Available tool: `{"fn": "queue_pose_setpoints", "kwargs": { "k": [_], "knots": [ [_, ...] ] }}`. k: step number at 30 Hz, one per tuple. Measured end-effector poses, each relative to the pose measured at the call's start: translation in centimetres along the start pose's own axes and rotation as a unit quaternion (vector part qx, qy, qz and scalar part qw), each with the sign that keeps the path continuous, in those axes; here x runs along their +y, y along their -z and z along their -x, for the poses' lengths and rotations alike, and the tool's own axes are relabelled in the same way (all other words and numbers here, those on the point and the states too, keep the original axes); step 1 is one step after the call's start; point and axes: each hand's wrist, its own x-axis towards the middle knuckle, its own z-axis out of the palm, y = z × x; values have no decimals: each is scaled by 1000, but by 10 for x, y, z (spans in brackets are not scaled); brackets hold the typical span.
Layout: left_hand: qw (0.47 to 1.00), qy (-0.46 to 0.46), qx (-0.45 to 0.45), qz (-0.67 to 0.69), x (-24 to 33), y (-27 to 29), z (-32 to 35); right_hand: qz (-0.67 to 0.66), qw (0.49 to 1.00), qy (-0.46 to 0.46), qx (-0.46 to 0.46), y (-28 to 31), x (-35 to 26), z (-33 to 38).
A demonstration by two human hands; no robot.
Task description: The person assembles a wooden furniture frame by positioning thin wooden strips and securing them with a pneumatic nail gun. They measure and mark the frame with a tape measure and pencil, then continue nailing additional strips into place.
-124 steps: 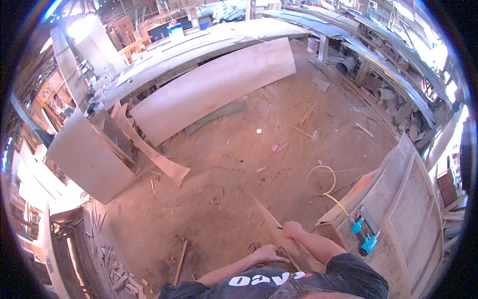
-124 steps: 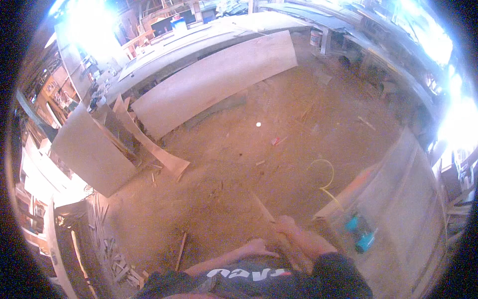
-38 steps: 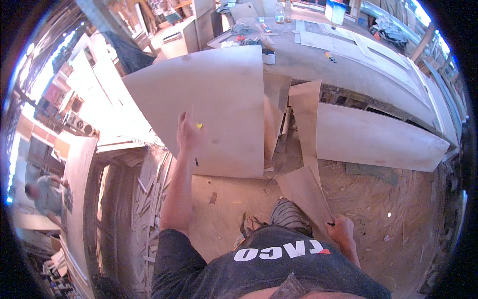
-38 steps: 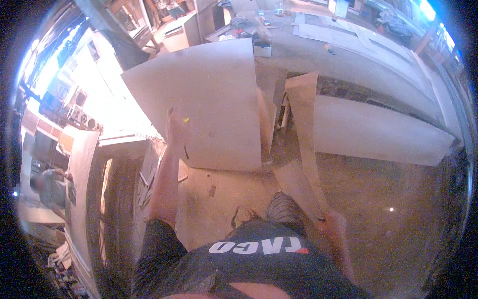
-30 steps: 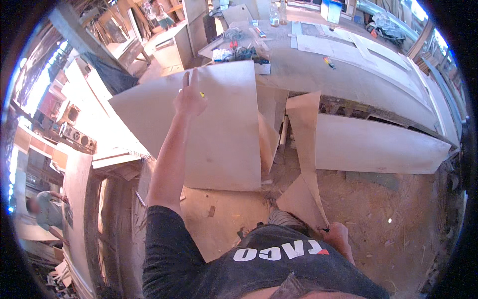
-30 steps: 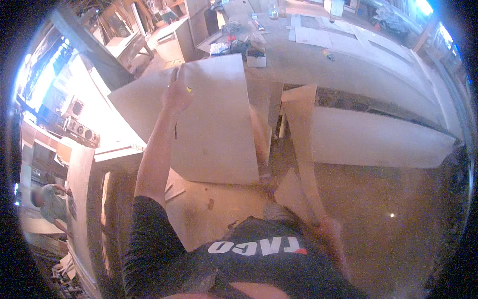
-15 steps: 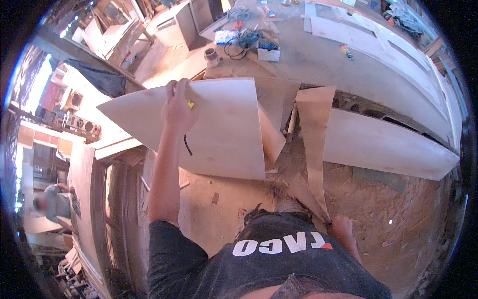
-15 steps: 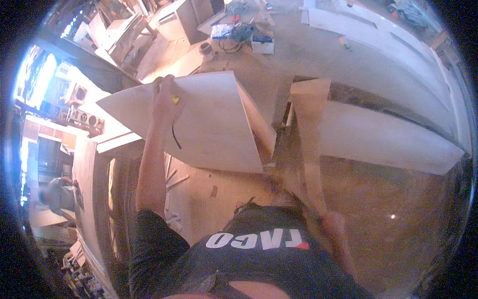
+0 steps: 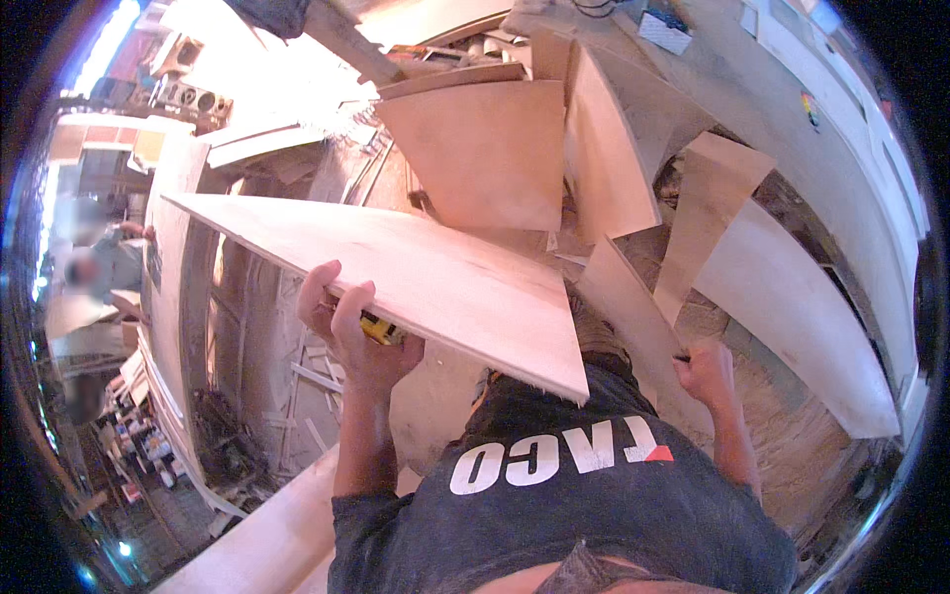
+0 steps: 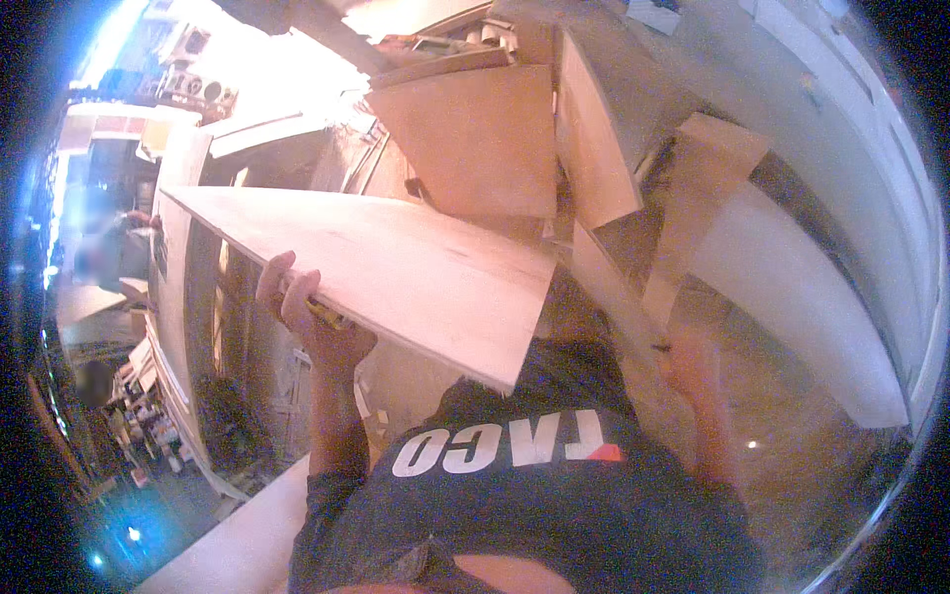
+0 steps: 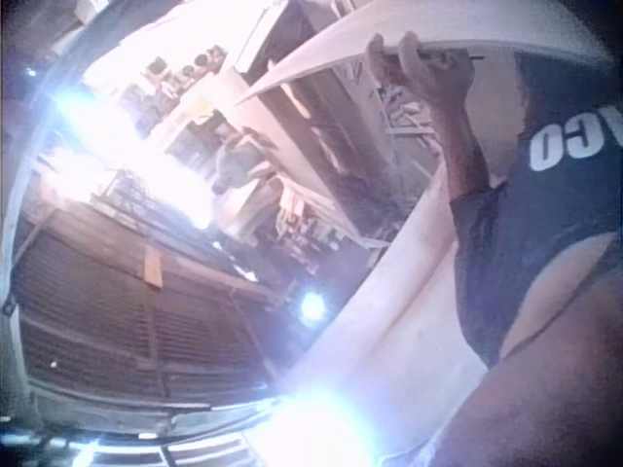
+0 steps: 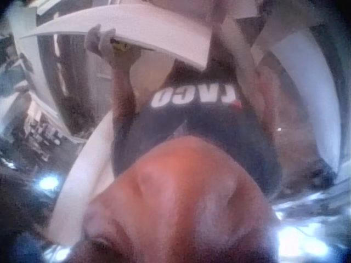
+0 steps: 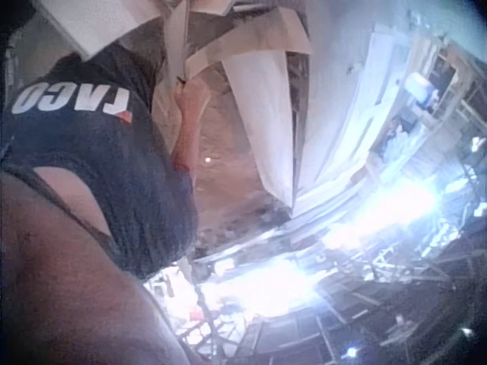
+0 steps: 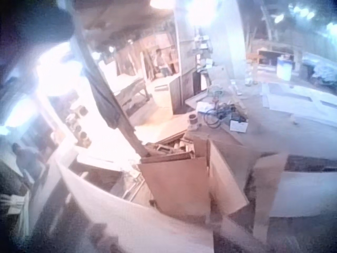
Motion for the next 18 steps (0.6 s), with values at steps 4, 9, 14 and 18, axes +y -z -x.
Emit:
{"fn": "queue_pose_setpoints", "kwargs": {
  "k": [4, 9, 14, 18],
  "knots": [
    [998, 29, 4, 57, -3, 13, 19, 3, 994, 106, -2, 20, -51, -60],
    [998, 30, -5, 63, -6, 14, 17, 65, 989, 133, -31, 14, -117, -146],
    [996, 27, -11, 83, -12, 9, 11, 76, 984, 155, -45, 12, -168, -187],
    [993, 20, -8, 114, -17, 5, 9, 103, 968, 221, -56, 46, -206, -173]
  ]
}}
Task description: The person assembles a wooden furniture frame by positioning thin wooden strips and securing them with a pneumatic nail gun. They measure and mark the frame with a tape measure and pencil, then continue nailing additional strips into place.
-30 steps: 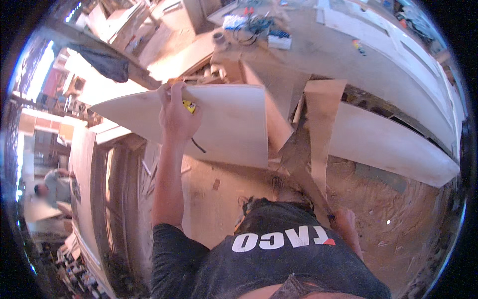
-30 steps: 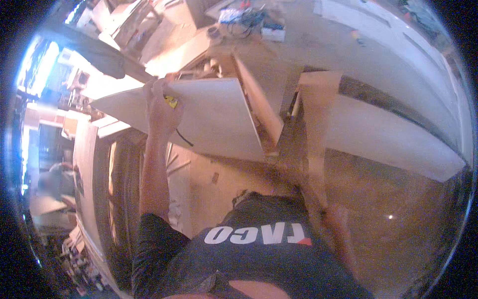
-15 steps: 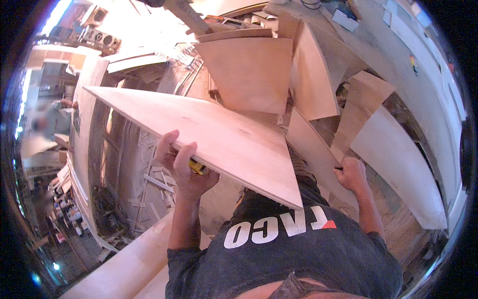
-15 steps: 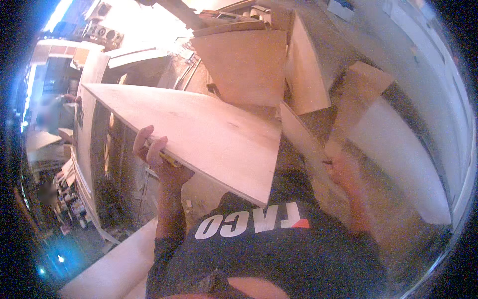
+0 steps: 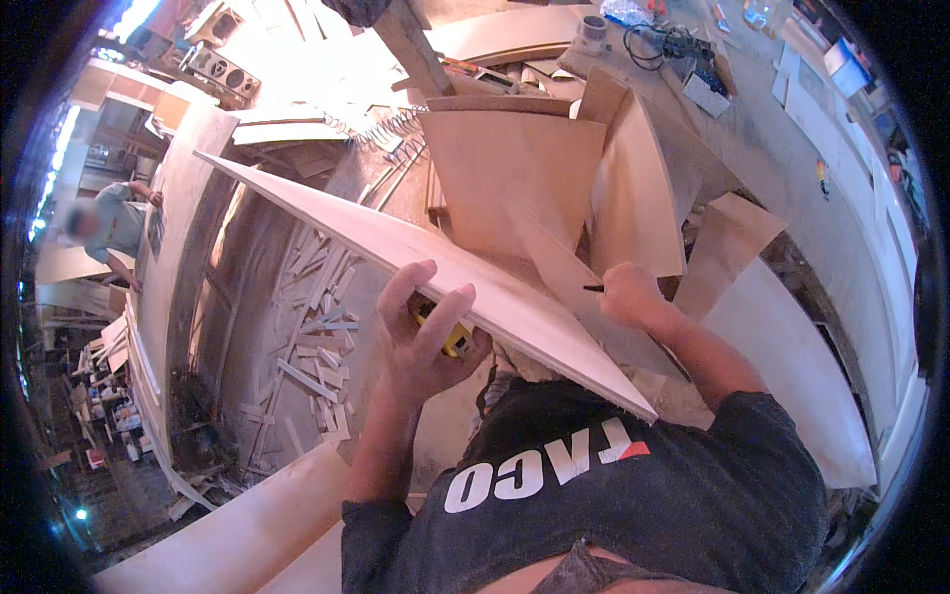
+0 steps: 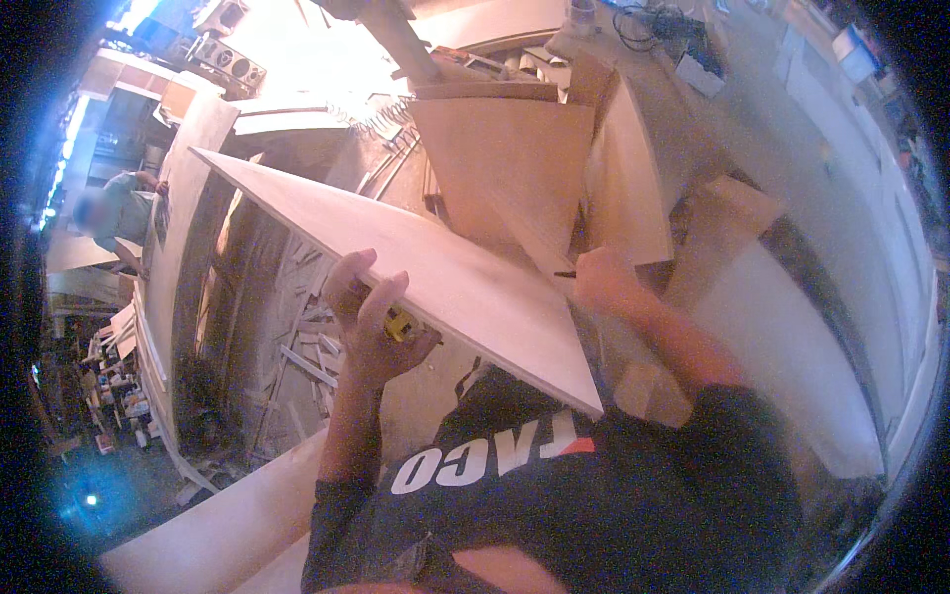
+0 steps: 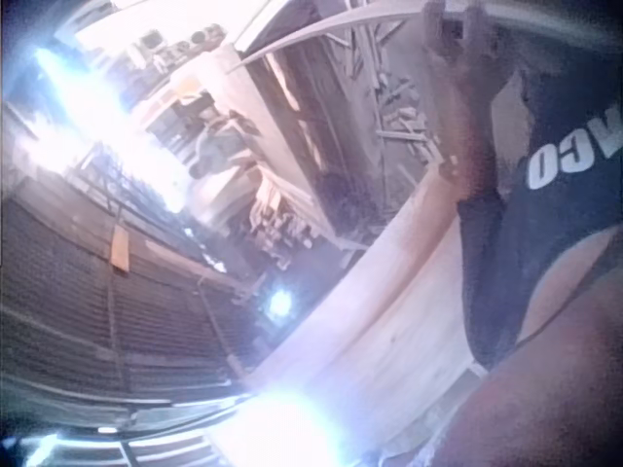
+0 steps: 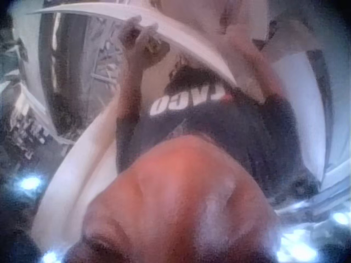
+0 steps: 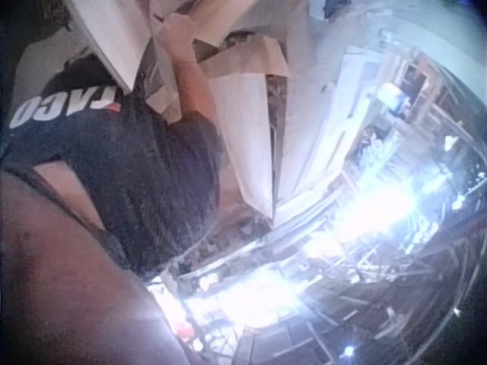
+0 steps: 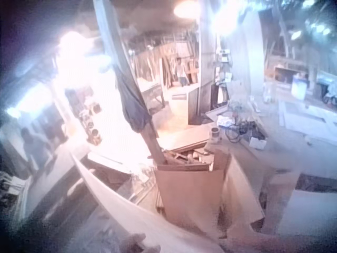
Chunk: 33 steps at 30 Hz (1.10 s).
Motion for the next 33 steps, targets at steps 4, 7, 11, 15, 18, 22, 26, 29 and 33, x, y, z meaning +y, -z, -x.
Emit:
{"fn": "queue_pose_setpoints", "kwargs": {
  "k": [4, 7, 11, 15, 18, 22, 26, 29, 33],
  "knots": [
    [1000, -5, -5, 2, -1, -8, -8, 3, 991, 100, 92, 10, 1, -20],
    [1000, 5, -16, -12, -4, -16, -11, 18, 991, 108, 72, 38, -16, -67],
    [999, -10, -30, -17, -7, -24, -25, 58, 992, 106, 43, 38, -16, -161],
    [999, -16, -26, -18, -6, -34, -41, 20, 987, 104, 125, 12, -1, -250],
    [999, -12, -36, -24, -10, -45, -46, -85, 975, 100, 181, 6, 14, -253],
    [999, -21, -25, -28, -17, -63, -82, -255, 943, 108, 185, 59, 53, -163],
    [998, -47, -30, -24, -27, -98, -126, -389, 888, -49, 242, 21, 145, -54],
    [997, -34, -65, -13, -40, -131, -156, -475, 761, -159, 411, -38, 181, 54],
    [991, -75, -92, -54, -68, -187, -206, -332, 732, -487, 342, -121, 162, 195]
  ]
}}
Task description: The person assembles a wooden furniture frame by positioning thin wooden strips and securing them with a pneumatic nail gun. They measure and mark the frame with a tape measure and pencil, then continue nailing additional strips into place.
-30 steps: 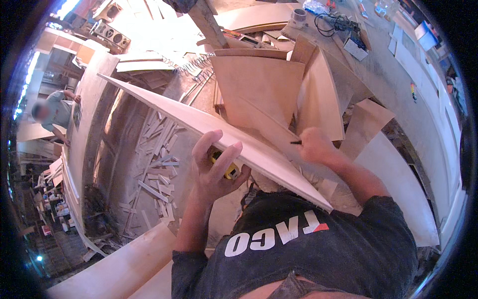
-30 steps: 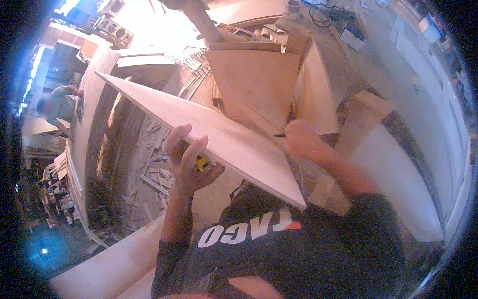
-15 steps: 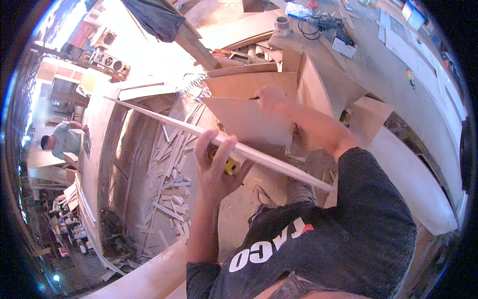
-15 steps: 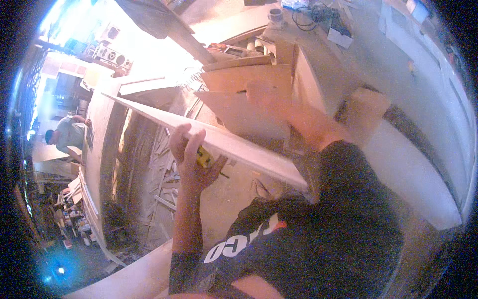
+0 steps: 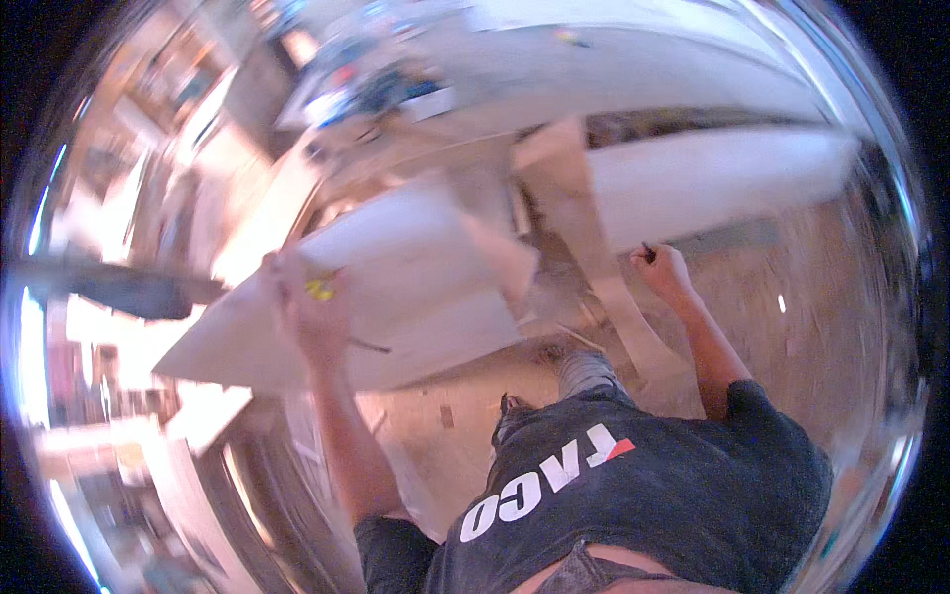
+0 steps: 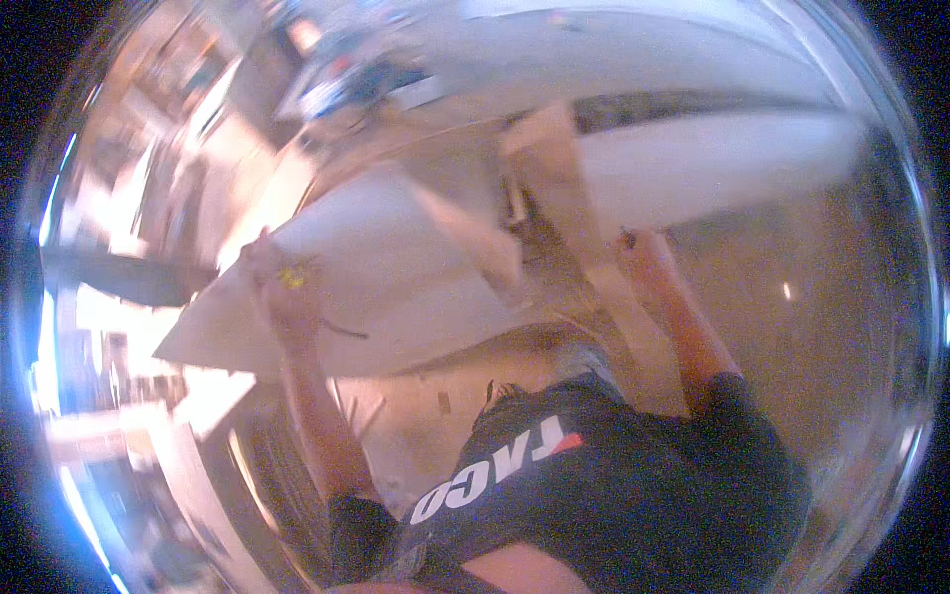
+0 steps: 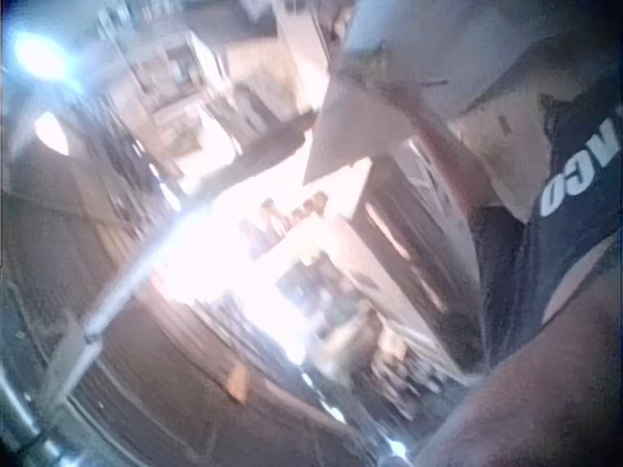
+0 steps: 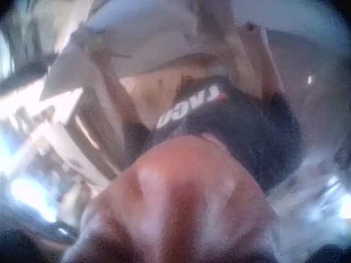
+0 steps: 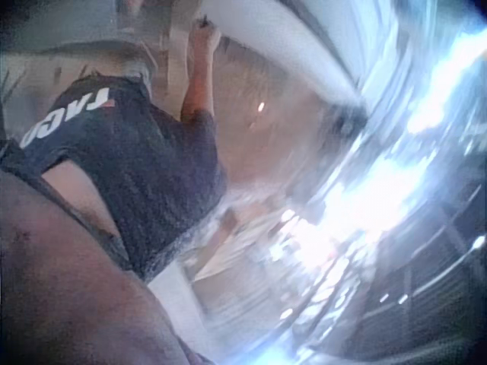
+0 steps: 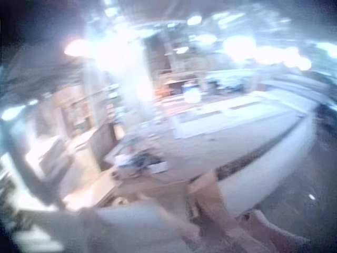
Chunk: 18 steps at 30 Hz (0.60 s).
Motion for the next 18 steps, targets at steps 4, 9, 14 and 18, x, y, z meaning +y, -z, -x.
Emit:
{"fn": "queue_pose_setpoints", "kwargs": {
  "k": [4, 9, 14, 18],
  "knots": [
    [998, -60, -9, -16, -62, -61, -41, 180, 979, -97, -10, 8, 70, 119],
    [996, -76, -35, -12, -70, -108, -65, 107, 934, -341, -10, -70, 146, 324],
    [981, -101, 12, 168, -9, -135, 4, 27, 922, -377, -78, -190, 139, 569],
    [852, 13, -255, 458, 75, -141, 157, -172, 812, -536, -151, -256, 132, 665]
  ]
}}
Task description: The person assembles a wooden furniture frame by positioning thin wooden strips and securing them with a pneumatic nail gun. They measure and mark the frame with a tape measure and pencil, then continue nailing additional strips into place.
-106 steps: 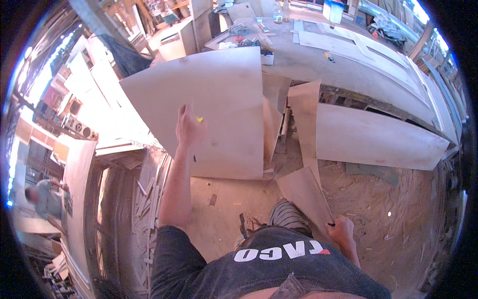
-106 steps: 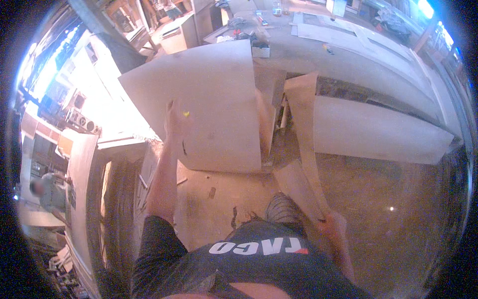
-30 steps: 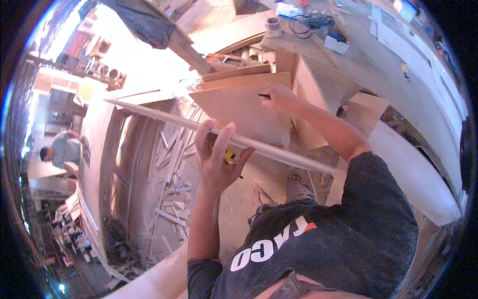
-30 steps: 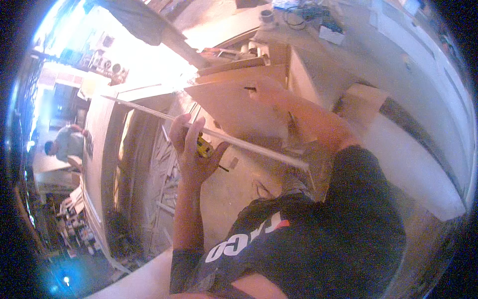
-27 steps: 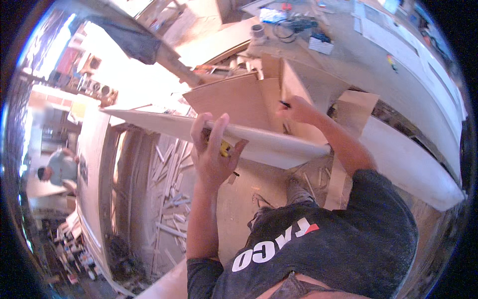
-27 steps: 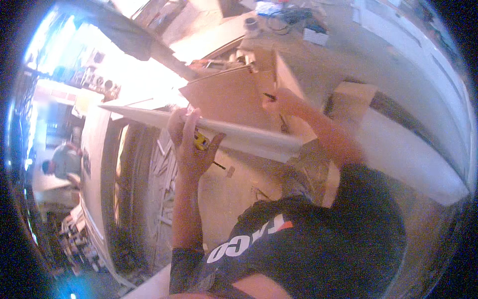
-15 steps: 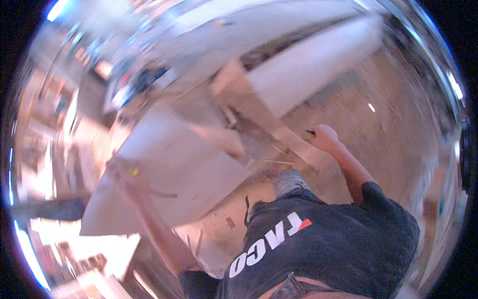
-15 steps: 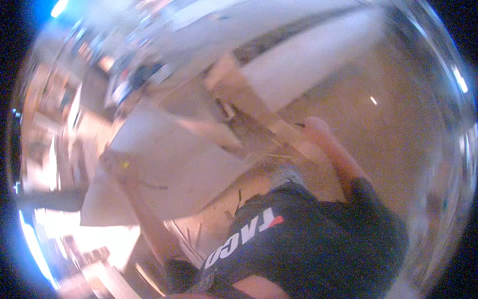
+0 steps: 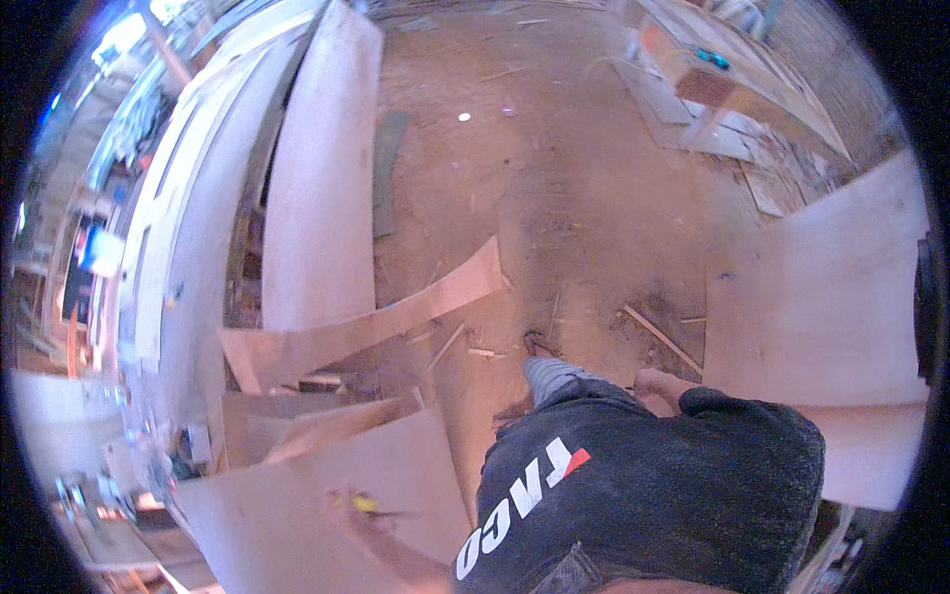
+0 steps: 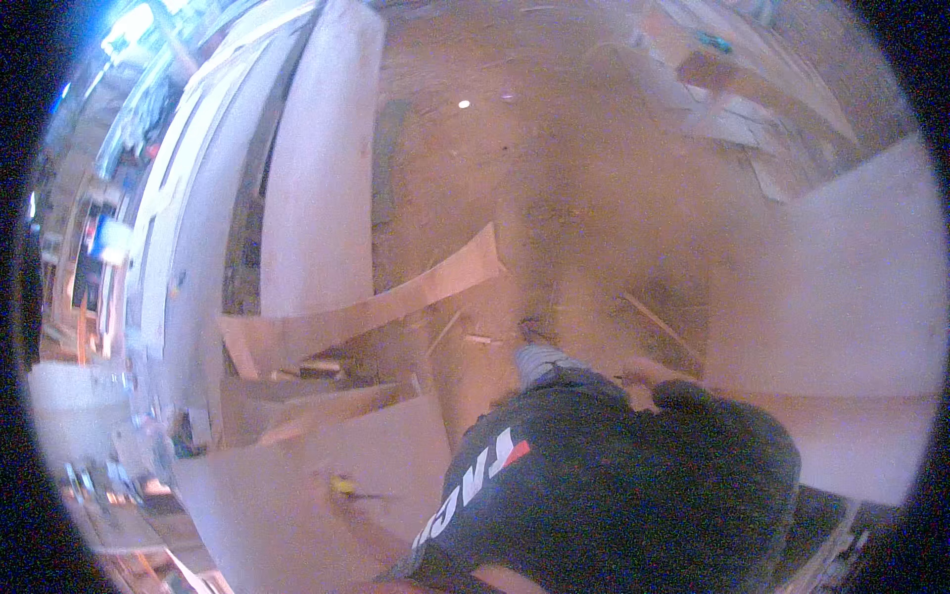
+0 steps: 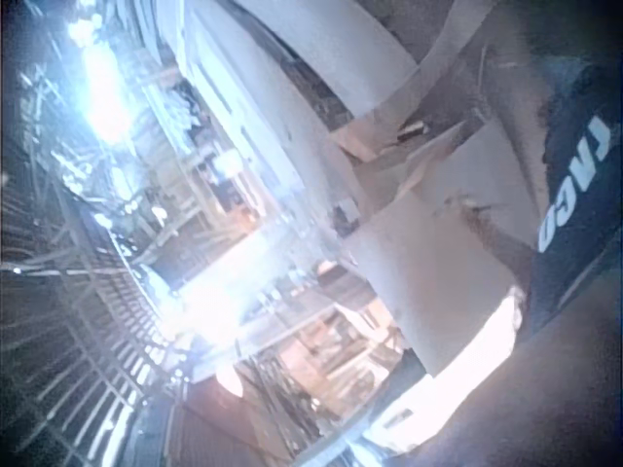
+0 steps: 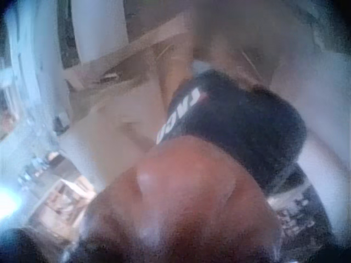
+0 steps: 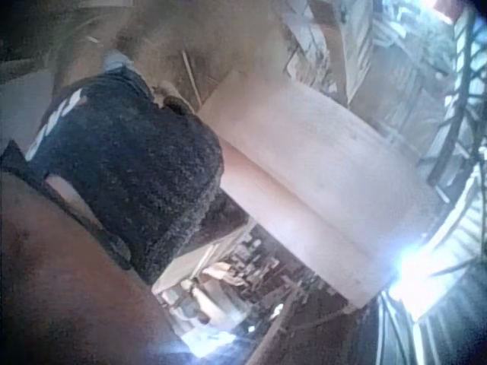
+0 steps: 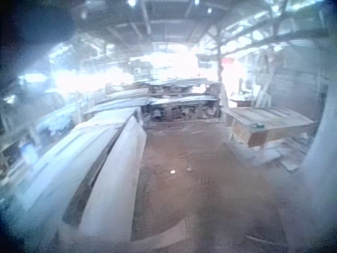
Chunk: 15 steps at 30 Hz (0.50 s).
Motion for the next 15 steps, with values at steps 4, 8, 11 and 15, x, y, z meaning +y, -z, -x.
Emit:
{"fn": "queue_pose_setpoints", "kwargs": {
  "k": [4, 8, 11, 15],
  "knots": [
    [699, 457, -375, 402, 18, -123, 105, -65, 993, -63, 73, -19, 61, -19],
    [635, 476, -543, 275, 111, -242, 169, -71, 973, 97, 196, 77, 55, -9],
    [650, 344, -657, 166, 199, -348, 229, -73, 966, 80, 236, 169, 69, -3],
    [582, 152, -799, -2, 269, -485, 303, -167, 919, 195, 300, 264, 105, -30]
  ]
}}
